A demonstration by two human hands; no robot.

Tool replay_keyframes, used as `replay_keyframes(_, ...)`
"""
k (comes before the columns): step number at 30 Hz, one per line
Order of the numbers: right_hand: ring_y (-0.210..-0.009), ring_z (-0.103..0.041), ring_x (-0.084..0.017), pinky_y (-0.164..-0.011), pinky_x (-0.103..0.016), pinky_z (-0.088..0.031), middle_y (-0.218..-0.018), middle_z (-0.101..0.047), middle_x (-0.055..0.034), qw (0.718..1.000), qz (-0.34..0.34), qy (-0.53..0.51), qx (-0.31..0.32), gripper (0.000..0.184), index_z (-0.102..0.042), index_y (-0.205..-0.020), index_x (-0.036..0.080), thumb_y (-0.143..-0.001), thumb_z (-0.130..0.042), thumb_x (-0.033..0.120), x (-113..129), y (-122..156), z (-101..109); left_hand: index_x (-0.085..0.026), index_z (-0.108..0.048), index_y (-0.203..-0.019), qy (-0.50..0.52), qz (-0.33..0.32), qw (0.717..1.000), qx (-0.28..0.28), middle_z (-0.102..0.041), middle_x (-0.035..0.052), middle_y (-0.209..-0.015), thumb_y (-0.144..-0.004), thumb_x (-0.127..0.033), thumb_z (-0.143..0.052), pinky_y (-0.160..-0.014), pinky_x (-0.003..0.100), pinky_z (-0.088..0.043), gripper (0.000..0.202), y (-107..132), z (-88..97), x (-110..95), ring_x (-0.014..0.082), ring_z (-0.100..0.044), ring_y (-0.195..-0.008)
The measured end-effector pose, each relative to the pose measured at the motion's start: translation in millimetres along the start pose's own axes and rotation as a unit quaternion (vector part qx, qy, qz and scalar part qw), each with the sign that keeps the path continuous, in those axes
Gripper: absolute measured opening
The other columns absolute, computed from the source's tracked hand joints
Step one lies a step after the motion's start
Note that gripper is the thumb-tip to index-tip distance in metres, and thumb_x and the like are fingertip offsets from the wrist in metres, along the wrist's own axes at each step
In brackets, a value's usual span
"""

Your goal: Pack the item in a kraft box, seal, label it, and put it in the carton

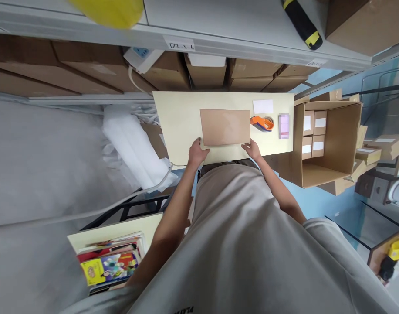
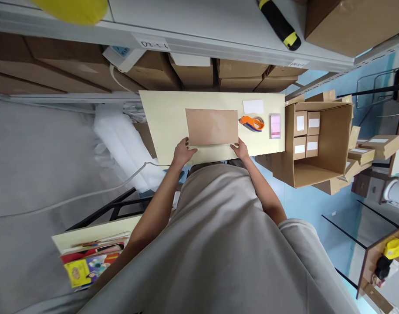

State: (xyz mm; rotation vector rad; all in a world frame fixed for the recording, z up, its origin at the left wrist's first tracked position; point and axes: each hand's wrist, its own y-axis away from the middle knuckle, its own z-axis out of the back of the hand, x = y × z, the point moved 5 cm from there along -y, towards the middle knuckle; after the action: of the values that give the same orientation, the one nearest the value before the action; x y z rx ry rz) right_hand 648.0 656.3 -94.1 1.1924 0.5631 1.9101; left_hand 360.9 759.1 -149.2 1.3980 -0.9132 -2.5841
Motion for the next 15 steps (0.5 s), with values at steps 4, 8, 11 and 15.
replay_keyframes(4, -0.15, -0.069, -0.031, -0.13, -0.054, -0.055, -0.153, -0.08, -0.01, 0.997, 0.063, -0.039, -0.028, 0.047, -0.078, -0.14, 0.024, -0.099, -0.067, 0.043, 10.3, 3.0, 13.1, -0.021, -0.084, -0.124, 0.011, 0.025, 1.0, 0.004, -0.086, 0.0123, -0.133, -0.082, -0.025, -0.083, -0.117, 0.053, -0.063, 0.042, -2.5, 10.5, -9.5, 0.0347, -0.081, -0.126)
replay_keyframes(8, -0.15, -0.069, -0.035, -0.129, -0.054, -0.056, -0.151, -0.081, -0.0113, 0.987, 0.135, -0.067, -0.047, 0.054, -0.081, -0.14, 0.02, -0.103, -0.065, 0.055, 26.6, 14.7, 33.1, -0.019, -0.086, -0.128, 0.13, -0.045, 0.989, -0.049, -0.085, 0.0103, -0.139, -0.095, -0.037, -0.079, -0.123, 0.049, -0.062, 0.038, 7.3, 26.8, -34.7, 0.0311, -0.078, -0.135)
replay_keyframes(11, -0.138, -0.075, -0.037, -0.124, -0.053, -0.059, -0.143, -0.084, -0.0126, 0.983, 0.16, -0.052, -0.08, 0.064, -0.084, -0.136, 0.018, -0.105, -0.06, 0.069, 34.6, 25.5, 43.5, -0.017, -0.086, -0.131, 0.182, -0.059, 0.978, -0.076, -0.084, 0.0113, -0.139, -0.1, -0.05, -0.08, -0.122, 0.048, -0.064, 0.045, 16.6, 34.8, -45.1, 0.0308, -0.08, -0.132)
replay_keyframes(15, -0.129, -0.078, -0.036, -0.117, -0.049, -0.063, -0.136, -0.086, -0.0151, 0.979, 0.158, -0.025, -0.128, 0.071, -0.087, -0.128, 0.018, -0.106, -0.056, 0.078, 31.8, 32.7, 45.2, -0.018, -0.087, -0.129, 0.159, -0.048, 0.981, -0.098, -0.085, 0.0115, -0.135, -0.099, -0.052, -0.083, -0.116, 0.045, -0.067, 0.045, 23.6, 36.5, -43.1, 0.0302, -0.083, -0.123)
